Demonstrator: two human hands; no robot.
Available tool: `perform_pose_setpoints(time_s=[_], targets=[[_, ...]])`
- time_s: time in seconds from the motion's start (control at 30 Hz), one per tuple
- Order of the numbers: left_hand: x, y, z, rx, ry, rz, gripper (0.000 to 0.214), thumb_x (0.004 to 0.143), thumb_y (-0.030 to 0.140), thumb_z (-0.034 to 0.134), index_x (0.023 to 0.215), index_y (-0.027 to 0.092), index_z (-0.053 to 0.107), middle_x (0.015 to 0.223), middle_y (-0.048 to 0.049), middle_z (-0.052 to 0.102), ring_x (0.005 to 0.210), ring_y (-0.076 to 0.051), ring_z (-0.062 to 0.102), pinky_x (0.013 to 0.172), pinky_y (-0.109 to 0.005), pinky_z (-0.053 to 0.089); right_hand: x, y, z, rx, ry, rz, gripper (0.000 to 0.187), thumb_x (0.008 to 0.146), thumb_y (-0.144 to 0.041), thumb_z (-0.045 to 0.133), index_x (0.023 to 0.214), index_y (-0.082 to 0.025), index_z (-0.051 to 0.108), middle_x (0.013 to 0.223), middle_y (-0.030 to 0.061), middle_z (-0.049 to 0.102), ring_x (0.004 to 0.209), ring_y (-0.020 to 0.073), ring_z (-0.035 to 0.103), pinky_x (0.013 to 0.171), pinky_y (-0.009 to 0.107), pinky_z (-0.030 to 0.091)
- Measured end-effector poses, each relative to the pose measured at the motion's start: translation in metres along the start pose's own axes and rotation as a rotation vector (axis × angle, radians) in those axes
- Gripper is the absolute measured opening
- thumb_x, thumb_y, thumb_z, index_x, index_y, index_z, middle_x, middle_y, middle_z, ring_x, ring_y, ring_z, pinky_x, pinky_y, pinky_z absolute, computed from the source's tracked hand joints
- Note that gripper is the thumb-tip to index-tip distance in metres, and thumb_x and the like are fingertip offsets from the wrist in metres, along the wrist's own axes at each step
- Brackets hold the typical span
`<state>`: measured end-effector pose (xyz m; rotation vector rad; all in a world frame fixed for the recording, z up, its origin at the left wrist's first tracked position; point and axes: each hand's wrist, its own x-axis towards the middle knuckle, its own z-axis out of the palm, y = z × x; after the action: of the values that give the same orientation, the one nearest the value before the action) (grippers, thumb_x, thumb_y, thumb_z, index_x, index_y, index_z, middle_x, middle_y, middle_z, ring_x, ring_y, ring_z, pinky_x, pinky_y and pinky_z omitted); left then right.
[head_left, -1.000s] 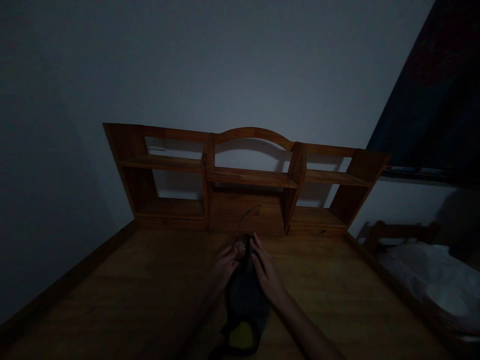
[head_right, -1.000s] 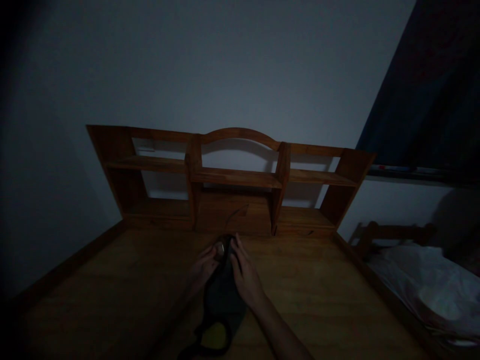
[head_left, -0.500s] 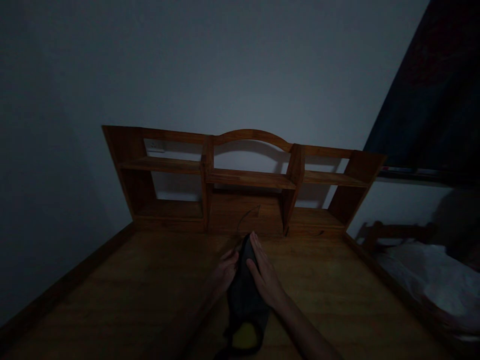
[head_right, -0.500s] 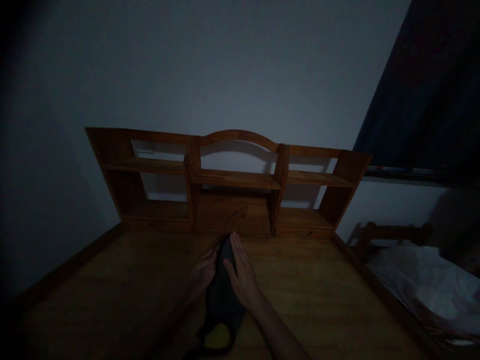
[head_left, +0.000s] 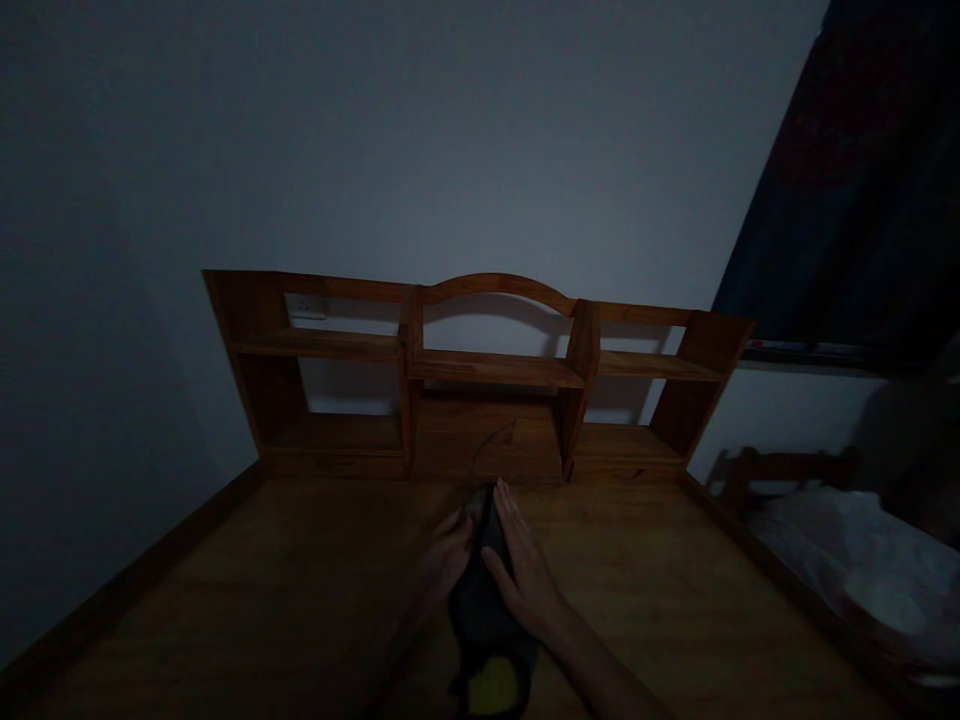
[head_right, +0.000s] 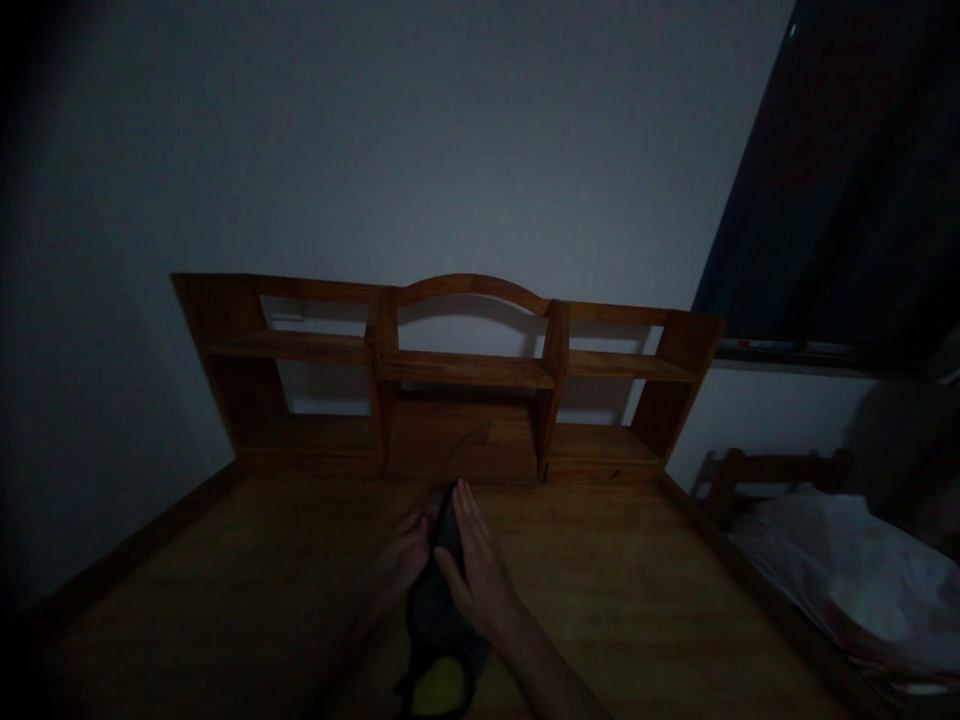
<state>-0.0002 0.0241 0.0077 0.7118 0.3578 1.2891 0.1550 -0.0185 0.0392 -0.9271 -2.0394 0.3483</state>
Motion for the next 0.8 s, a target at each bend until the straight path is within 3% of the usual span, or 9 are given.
perform_pose_setpoints(time_s=[0.1, 0.2, 0.33, 0.47, 0.53, 0.63, 0.8], targets=[[-0.004, -0.006, -0.001, 0.066, -0.045, -0.029, 0.033, 0.073, 0.022, 0.076, 0.105, 0.019, 0.071, 0.108, -0.0067, 0.071, 0.105, -0.019, 0.063, 0.101, -0.028, 0.039, 0.0, -0.003, -0.004, 0.01, 0.032, 0.006, 0.062, 0.098, -0.037, 0.038, 0.151, -0.024, 0.009, 0.159, 0.0027, 0.011, 0.145, 0.0241, 0.012, 0.118, 0.048, 0.019], [-0.005, -0.007, -0.005, 0.194, -0.043, -0.058, 0.036, 0.067, 0.023, 0.08, 0.102, 0.017, 0.072, 0.103, -0.0086, 0.073, 0.098, -0.022, 0.065, 0.093, -0.032, 0.045, 0.001, -0.001, -0.005, 0.095, 0.085, 0.056, 0.058, 0.098, -0.039, 0.037, 0.15, -0.026, 0.016, 0.157, 0.0022, 0.018, 0.144, 0.0229, 0.017, 0.118, 0.046, 0.019], [-0.007, -0.005, -0.007, 0.493, -0.051, -0.103, 0.032, 0.063, 0.027, 0.083, 0.092, 0.016, 0.074, 0.093, -0.006, 0.074, 0.087, -0.02, 0.066, 0.081, -0.029, 0.047, 0.003, 0.012, -0.002, 0.287, 0.149, 0.155, 0.042, 0.098, -0.041, 0.041, 0.138, -0.028, 0.043, 0.145, 0.0033, 0.043, 0.135, 0.0219, 0.036, 0.115, 0.043, 0.025], [-0.013, -0.005, -0.001, 0.656, -0.129, -0.142, 0.028, 0.068, 0.031, 0.08, 0.09, 0.016, 0.075, 0.09, -0.0049, 0.074, 0.086, -0.019, 0.065, 0.079, -0.026, 0.045, 0.004, 0.033, 0.003, 0.629, 0.169, 0.371, 0.032, 0.094, -0.046, 0.048, 0.114, -0.026, 0.063, 0.12, 0.0039, 0.063, 0.117, 0.0228, 0.054, 0.106, 0.039, 0.037], [-0.014, -0.008, 0.002, 0.657, -0.12, -0.164, 0.029, 0.067, 0.032, 0.08, 0.091, 0.016, 0.075, 0.091, -0.0054, 0.074, 0.086, -0.019, 0.065, 0.079, -0.026, 0.045, 0.007, 0.043, 0.005, 0.796, 0.18, 0.472, 0.034, 0.089, -0.05, 0.053, 0.105, -0.023, 0.068, 0.109, 0.0042, 0.068, 0.107, 0.0242, 0.059, 0.099, 0.04, 0.043], [-0.013, -0.012, 0.004, 0.601, -0.065, -0.165, 0.031, 0.066, 0.031, 0.081, 0.092, 0.016, 0.075, 0.093, -0.0062, 0.074, 0.087, -0.02, 0.065, 0.081, -0.027, 0.046, 0.011, 0.055, 0.008, 0.874, 0.196, 0.521, 0.037, 0.082, -0.054, 0.061, 0.095, -0.021, 0.07, 0.1, 0.0047, 0.071, 0.099, 0.0254, 0.063, 0.092, 0.04, 0.048], [-0.008, -0.016, 0.003, 0.384, 0.037, -0.097, 0.028, 0.071, 0.031, 0.078, 0.093, 0.015, 0.074, 0.094, -0.0068, 0.074, 0.089, -0.019, 0.066, 0.082, -0.025, 0.046, 0.015, 0.053, 0.007, 0.869, 0.205, 0.5, 0.044, 0.084, -0.057, 0.057, 0.11, -0.023, 0.067, 0.118, 0.0053, 0.067, 0.115, 0.0252, 0.057, 0.103, 0.043, 0.04]])
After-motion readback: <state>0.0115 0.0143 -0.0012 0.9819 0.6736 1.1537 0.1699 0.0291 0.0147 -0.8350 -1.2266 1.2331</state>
